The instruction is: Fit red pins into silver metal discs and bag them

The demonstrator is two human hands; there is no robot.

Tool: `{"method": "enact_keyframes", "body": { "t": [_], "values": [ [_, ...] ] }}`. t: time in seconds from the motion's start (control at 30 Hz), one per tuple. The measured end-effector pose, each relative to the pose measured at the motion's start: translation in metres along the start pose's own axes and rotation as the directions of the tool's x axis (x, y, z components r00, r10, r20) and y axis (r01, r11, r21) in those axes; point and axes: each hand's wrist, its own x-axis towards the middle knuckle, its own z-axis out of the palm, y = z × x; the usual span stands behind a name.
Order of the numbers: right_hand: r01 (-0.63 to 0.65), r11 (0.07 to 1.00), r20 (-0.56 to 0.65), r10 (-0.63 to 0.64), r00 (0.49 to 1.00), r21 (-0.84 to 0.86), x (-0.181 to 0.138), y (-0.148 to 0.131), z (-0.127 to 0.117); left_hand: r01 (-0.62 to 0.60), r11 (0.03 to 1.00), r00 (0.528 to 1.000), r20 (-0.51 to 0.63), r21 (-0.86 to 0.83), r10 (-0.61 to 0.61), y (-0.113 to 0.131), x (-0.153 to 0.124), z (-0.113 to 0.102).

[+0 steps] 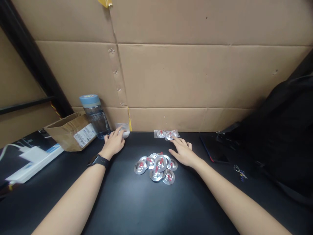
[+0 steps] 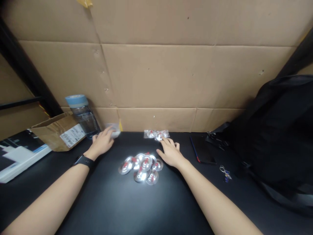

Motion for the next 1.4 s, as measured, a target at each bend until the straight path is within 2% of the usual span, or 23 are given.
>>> {"method": "enact_keyframes", "body": {
  "t": [0.17, 0.33, 0.5, 0.6, 0.7, 0.8, 0.87, 1.0, 1.1, 1.23, 1.33, 1.4],
  "values": [
    [-0.029, 0.998, 0.031, 0.031, 0.999, -0.051, 0.002, -0.003, 0.002, -0.010, 1.000, 1.000, -0.021, 0.009, 0.010, 0.004, -0.002, -0.005],
    [0.001, 0.999, 0.031, 0.001, 1.000, -0.051, -0.004, -0.006, -0.007, 0.006, 1.000, 0.999, -0.037, 0.003, -0.006, 0.013, -0.003, -0.012],
    [0.031, 0.998, -0.024, -0.032, 0.999, -0.059, -0.002, -0.007, -0.011, 0.034, 0.999, 0.997, -0.063, -0.011, -0.034, 0.022, -0.005, -0.016],
    [0.027, 0.997, -0.113, -0.036, 0.993, -0.074, 0.000, -0.007, -0.010, 0.016, 0.999, 0.993, -0.118, -0.040, -0.021, 0.030, -0.005, -0.016],
    [0.046, 0.996, -0.208, -0.062, 0.976, -0.081, 0.002, -0.008, -0.008, -0.120, 0.968, 0.987, -0.135, -0.221, 0.092, 0.041, -0.006, -0.015],
    [0.065, 0.996, -0.201, -0.077, 0.977, -0.061, 0.002, -0.007, -0.007, -0.279, 0.836, 0.960, -0.115, -0.473, 0.256, 0.060, -0.010, -0.016],
    [0.039, 0.999, -0.166, -0.044, 0.985, -0.032, 0.002, -0.004, -0.008, -0.340, 0.760, 0.934, -0.102, -0.554, 0.343, 0.074, -0.015, -0.019],
    [0.013, 0.999, -0.176, -0.005, 0.984, 0.048, 0.004, 0.000, -0.012, -0.414, 0.692, 0.881, -0.068, -0.592, 0.469, 0.095, -0.025, -0.024],
    [0.005, 0.981, -0.259, 0.047, 0.965, 0.196, 0.005, -0.001, -0.015, -0.386, 0.676, 0.892, -0.067, -0.628, 0.447, 0.097, -0.027, -0.023],
    [0.065, 0.889, -0.362, 0.117, 0.925, 0.454, 0.002, -0.012, -0.020, -0.338, 0.692, 0.919, -0.063, -0.638, 0.390, 0.091, -0.024, -0.022],
    [0.149, 0.831, -0.418, 0.107, 0.902, 0.535, -0.007, -0.029, -0.026, -0.323, 0.688, 0.932, -0.093, -0.650, 0.349, 0.093, -0.025, -0.027],
    [0.211, 0.811, -0.441, 0.063, 0.895, 0.546, -0.016, -0.042, -0.029, -0.287, 0.635, 0.946, -0.108, -0.717, 0.305, 0.101, -0.030, -0.033]
  ]
}}
